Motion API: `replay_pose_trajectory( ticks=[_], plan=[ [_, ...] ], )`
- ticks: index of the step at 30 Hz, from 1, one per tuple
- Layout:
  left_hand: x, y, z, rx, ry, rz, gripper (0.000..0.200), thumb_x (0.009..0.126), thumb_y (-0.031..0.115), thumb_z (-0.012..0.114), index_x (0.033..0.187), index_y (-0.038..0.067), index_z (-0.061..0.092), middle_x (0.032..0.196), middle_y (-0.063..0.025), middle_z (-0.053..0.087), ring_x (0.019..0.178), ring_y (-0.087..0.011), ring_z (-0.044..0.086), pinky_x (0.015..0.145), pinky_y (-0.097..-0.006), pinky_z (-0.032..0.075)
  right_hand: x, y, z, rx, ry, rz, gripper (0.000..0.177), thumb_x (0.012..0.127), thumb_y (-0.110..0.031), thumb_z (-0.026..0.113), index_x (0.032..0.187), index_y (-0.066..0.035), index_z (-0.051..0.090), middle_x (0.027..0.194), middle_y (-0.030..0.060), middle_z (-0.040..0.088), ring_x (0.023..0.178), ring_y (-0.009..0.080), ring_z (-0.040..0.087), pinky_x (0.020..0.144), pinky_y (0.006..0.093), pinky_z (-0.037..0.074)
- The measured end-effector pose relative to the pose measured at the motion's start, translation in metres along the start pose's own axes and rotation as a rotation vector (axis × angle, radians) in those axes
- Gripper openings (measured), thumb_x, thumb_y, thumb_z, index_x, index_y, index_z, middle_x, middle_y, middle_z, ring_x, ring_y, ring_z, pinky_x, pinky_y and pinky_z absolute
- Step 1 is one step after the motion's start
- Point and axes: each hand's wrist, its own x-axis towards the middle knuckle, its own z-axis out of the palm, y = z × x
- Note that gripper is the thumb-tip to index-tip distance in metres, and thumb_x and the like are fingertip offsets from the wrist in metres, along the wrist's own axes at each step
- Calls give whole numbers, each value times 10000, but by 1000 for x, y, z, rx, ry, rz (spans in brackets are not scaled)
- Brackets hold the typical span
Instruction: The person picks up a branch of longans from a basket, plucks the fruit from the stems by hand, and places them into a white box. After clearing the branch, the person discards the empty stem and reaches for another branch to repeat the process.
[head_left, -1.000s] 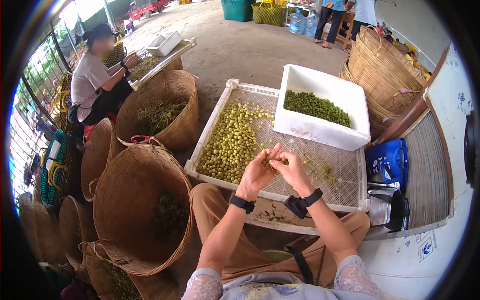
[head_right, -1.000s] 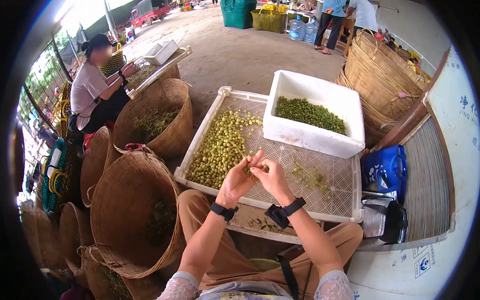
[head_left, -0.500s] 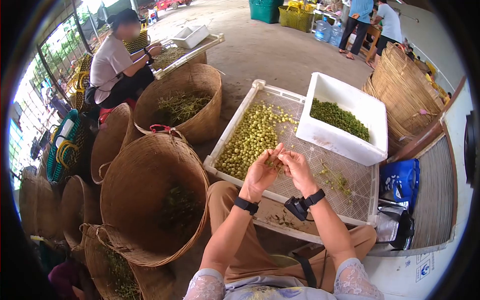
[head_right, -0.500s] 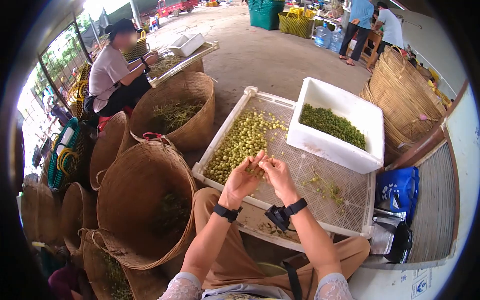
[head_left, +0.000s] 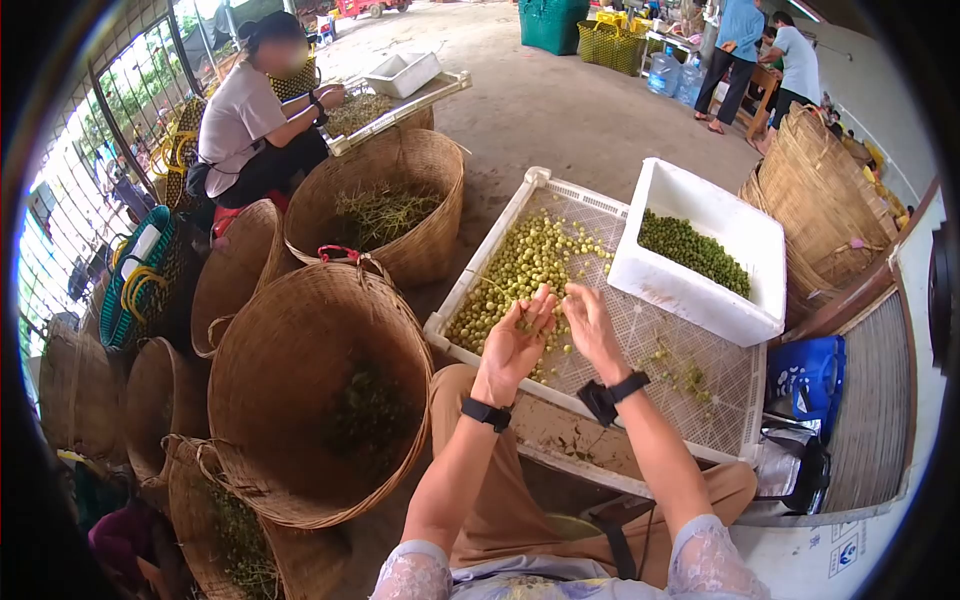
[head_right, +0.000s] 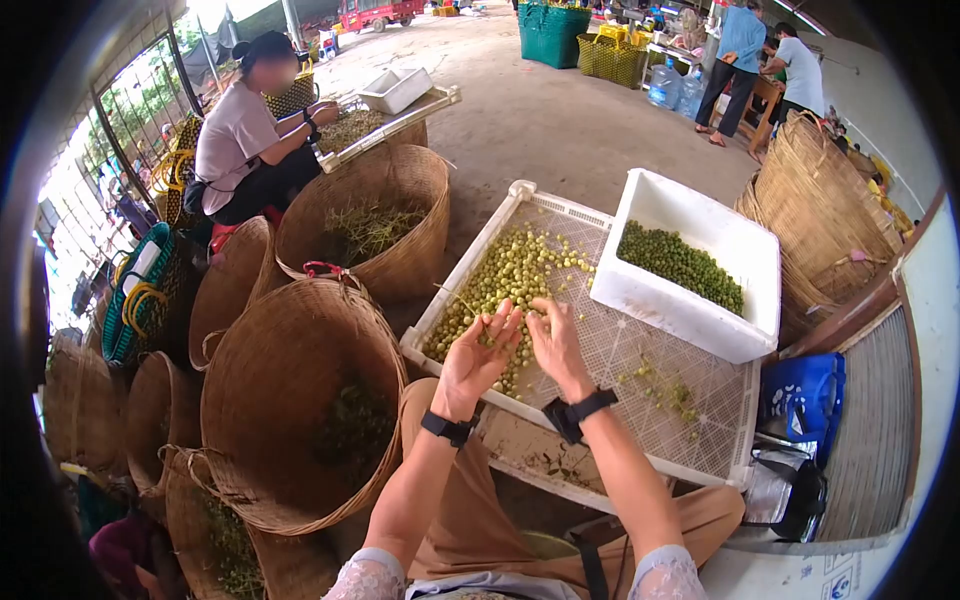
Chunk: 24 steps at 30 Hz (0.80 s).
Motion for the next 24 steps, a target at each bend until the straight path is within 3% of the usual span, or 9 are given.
replay_pose_trajectory(
  ticks=[3, 5, 7, 9, 11, 16, 20, 24],
  plan=[
    [-3, -9, 7, -5, 63, 31, 190, 958, 197, 341, 875, 86, 472, 1259, -91, 488, 1220, -229, 394, 1025, -374, 292, -25, -32, -14, 277, -179, 195, 194, 856, -171, 549, 977, -19, 548, 865, 137, 580, 792, 214, 573, 658, 332, 446],
    [6, -23, -4, -20, 59, 25, 189, 948, 163, 336, 878, 83, 493, 1266, -75, 485, 1180, -186, 434, 976, -335, 353, -38, -21, -10, 171, -222, 127, 154, 858, -145, 548, 925, -8, 542, 799, 121, 591, 733, 190, 575, 633, 301, 448],
    [12, -34, -11, 54, 49, 22, 210, 952, 178, 333, 869, 76, 497, 1269, -115, 475, 1198, -209, 418, 993, -351, 350, -47, -27, -12, 176, -118, 39, 107, 882, -121, 524, 887, -20, 489, 740, 24, 532, 634, 102, 507, 565, 249, 422],
    [10, -43, -9, 55, 60, -2, 227, 960, 213, 323, 869, 80, 483, 1271, -121, 470, 1220, -225, 396, 991, -382, 353, -53, -2, -9, 397, -131, 143, 84, 863, -76, 543, 874, -16, 485, 712, 23, 513, 594, 85, 488, 528, 234, 396],
    [5, -48, -1, 105, 39, -20, 232, 962, 224, 317, 865, 79, 470, 1250, -126, 485, 1214, -241, 402, 984, -399, 362, -55, -19, -32, 618, -205, 351, 95, 860, -76, 551, 853, -13, 480, 712, 25, 512, 585, 86, 485, 529, 225, 402],
    [1, -66, 6, 140, 5, -57, 240, 963, 235, 315, 862, 70, 456, 1185, -130, 524, 1193, -266, 423, 974, -421, 367, -65, -10, -52, 851, -199, 484, 135, 852, -108, 577, 925, -3, 534, 731, 27, 539, 584, 93, 514, 535, 223, 430],
    [-2, -81, 9, 194, 16, -76, 236, 961, 230, 324, 862, 60, 453, 1127, -140, 553, 1179, -274, 437, 973, -424, 361, -72, -13, -73, 788, -237, 519, 122, 848, -108, 583, 910, -15, 535, 728, 23, 540, 584, 90, 515, 536, 220, 429],
    [-4, -91, 11, 192, -24, -74, 230, 957, 208, 343, 856, 52, 478, 1074, -148, 578, 1134, -276, 480, 965, -404, 368, -83, -2, -82, 876, -141, 551, 105, 843, -104, 588, 882, -26, 530, 708, 21, 536, 565, 90, 505, 513, 224, 418]
  ],
)
